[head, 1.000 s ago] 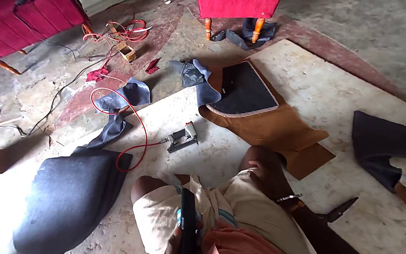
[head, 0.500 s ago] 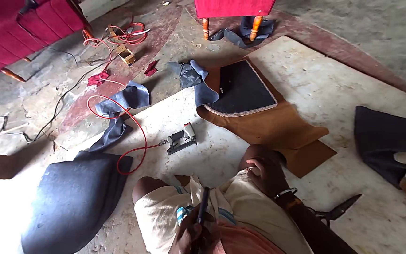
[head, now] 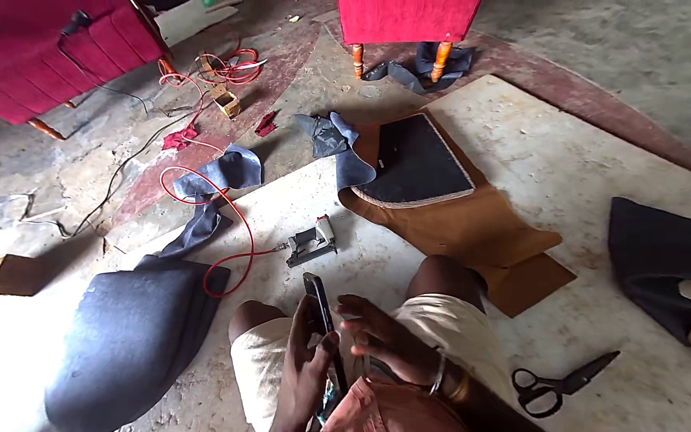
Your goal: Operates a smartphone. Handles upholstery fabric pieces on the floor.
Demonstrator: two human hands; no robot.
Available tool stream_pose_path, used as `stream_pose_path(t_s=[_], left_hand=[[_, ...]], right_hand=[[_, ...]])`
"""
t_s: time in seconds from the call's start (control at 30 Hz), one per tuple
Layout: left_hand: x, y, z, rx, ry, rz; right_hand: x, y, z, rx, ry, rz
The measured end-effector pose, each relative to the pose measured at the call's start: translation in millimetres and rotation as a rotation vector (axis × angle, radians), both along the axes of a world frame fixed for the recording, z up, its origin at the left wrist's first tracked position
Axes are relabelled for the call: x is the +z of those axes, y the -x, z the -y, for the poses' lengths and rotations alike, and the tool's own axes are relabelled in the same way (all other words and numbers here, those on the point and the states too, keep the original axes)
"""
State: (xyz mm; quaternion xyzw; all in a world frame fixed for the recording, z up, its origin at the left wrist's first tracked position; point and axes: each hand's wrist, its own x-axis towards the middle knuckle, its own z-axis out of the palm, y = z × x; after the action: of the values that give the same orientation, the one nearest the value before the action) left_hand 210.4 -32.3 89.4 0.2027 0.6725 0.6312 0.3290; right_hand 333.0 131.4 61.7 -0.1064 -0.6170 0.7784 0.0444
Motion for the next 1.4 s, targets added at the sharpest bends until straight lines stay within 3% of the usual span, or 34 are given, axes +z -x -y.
stream_pose_path(t_s=[0.1, 0.27, 0.67, 1.13, 1.4], left_hand=[[3.3, -4.6, -7.3, 0.026, 0.096, -0.174], [11.2, 6.2, 1.0, -0.088, 0.022, -0.172], [20.9, 9.3, 1.0, -0.128, -0.082, 0.124], [6.1, 15.3, 14.5, -0.118, -0.085, 0.165], [-4.2, 22.7, 30.0, -0.143, -0.125, 0.227]], right_hand=[[14.6, 8.8, 19.8, 0.105, 0.293, -0.155], [17.4, 2.0, 13.7, 0.002, 0.578, -0.022], [19.6, -2.0, 7.7, -0.112, 0.374, -0.017], [24.2, 0.6, 16.8, -0.094, 0.352, 0.092], [31.2, 6.2, 29.9, -0.087, 0.458, 0.206]])
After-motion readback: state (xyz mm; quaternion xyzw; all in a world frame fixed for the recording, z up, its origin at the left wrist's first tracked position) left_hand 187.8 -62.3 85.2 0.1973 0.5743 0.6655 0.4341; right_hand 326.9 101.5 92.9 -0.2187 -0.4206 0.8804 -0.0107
